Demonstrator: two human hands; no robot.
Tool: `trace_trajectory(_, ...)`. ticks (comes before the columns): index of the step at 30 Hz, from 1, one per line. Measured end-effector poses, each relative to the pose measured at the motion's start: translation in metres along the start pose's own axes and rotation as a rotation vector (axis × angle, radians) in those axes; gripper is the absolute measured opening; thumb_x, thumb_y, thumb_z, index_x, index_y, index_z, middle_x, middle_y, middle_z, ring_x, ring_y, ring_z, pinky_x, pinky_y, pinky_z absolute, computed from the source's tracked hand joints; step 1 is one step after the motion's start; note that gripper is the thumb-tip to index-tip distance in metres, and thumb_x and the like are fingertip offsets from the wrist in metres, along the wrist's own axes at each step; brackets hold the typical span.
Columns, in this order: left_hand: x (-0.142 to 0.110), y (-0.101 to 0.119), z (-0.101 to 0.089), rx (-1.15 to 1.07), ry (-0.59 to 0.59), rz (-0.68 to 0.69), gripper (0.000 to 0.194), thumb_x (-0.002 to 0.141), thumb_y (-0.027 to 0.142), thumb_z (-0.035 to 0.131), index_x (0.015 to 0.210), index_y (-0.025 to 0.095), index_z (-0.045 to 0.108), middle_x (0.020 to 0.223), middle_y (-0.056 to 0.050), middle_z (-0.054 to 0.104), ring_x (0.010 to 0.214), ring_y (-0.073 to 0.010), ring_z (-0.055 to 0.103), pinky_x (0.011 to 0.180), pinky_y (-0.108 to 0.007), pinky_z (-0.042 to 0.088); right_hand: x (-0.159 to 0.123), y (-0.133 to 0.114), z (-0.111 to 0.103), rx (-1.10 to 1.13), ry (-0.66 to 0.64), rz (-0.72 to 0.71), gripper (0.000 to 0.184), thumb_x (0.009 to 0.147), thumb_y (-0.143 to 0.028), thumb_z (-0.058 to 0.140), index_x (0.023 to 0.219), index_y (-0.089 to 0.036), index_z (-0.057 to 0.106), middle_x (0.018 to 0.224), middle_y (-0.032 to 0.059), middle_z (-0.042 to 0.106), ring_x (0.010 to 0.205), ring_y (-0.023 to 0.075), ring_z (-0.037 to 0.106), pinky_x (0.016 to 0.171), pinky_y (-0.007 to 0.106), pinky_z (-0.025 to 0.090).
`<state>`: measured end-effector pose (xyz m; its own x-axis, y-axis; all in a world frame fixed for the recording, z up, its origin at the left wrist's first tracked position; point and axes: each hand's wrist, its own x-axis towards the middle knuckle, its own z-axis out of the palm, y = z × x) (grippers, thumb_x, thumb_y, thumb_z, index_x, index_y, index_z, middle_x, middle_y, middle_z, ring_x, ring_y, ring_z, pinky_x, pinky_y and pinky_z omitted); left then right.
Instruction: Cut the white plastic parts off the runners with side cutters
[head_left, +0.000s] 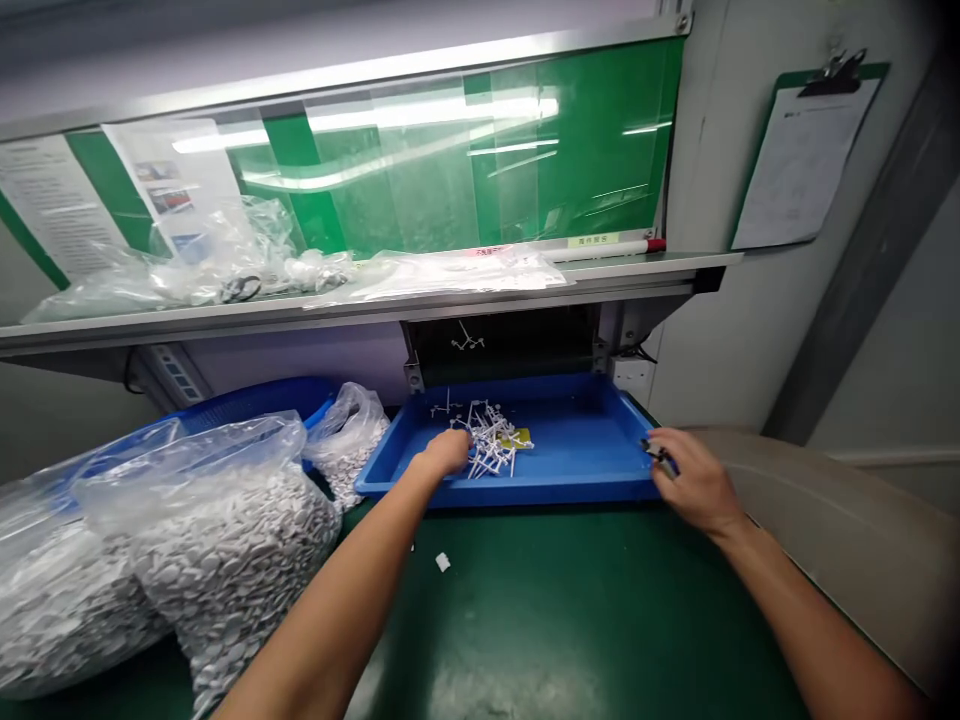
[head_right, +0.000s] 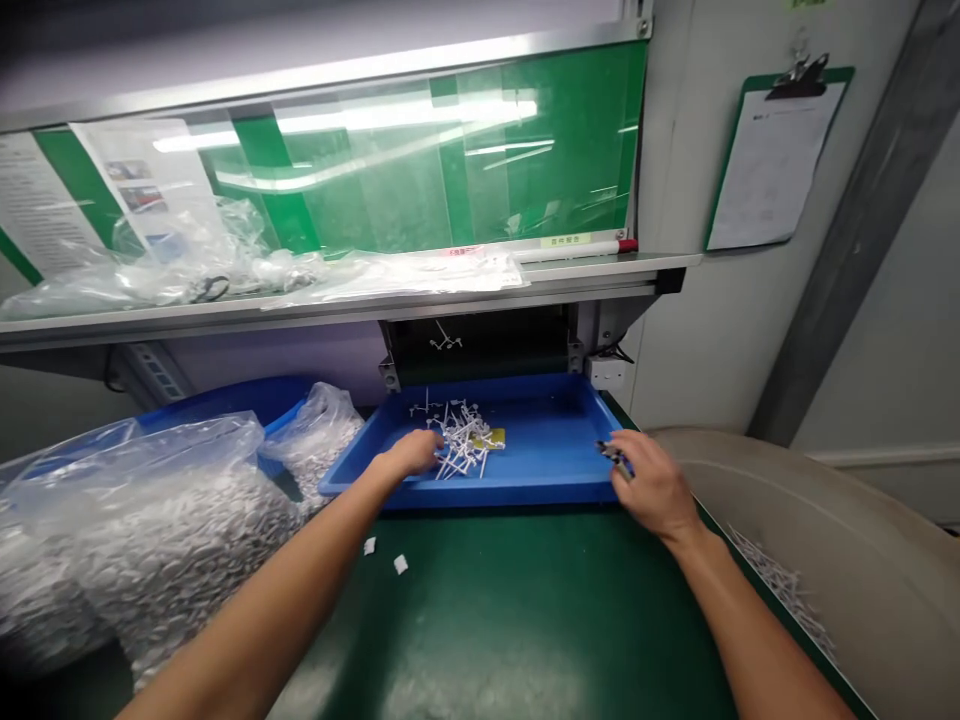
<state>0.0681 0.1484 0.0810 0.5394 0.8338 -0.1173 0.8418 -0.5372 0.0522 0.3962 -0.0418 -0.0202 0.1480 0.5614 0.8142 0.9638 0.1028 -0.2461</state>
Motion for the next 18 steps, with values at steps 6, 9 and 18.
trace_trajectory(6,-0.005,0.007,-0.014,-0.236,0.072,0.185,0.018,0.090,0.031,0.057,0.084,0.018,0.066,0.088,-0.006,0.069,0.089,-0.0214,0.065,0.081,-0.031,0.051,0.010,-0.039,0.002,0.202,-0.173,-0.078,0.028,0.079,-0.014,0.050,0.104,-0.020,0.061,0.103,0.0089,0.065,0.100,0.0257,0.060,0.091,0.042,0.047)
trace_trajectory(9,-0.031,0.021,-0.018,-0.445,0.134,0.211,0.038,0.096,0.044,0.036,0.091,0.017,0.062,0.089,-0.008,0.069,0.080,-0.0196,0.066,0.069,-0.028,0.053,0.013,-0.074,-0.001,0.397,-0.190,-0.021,0.024,0.080,-0.015,0.051,0.101,-0.021,0.061,0.101,0.0087,0.065,0.098,0.0250,0.059,0.090,0.041,0.047)
trace_trajectory(18,-0.114,0.075,0.058,-1.125,0.029,0.200,0.036,0.092,0.047,0.049,0.097,0.016,0.067,0.077,-0.004,0.065,0.061,-0.0133,0.058,0.054,-0.023,0.049,-0.001,-0.164,0.004,0.908,-0.521,0.281,0.015,0.085,-0.022,0.053,0.096,-0.020,0.063,0.096,0.0022,0.067,0.086,0.0174,0.062,0.081,0.029,0.049)
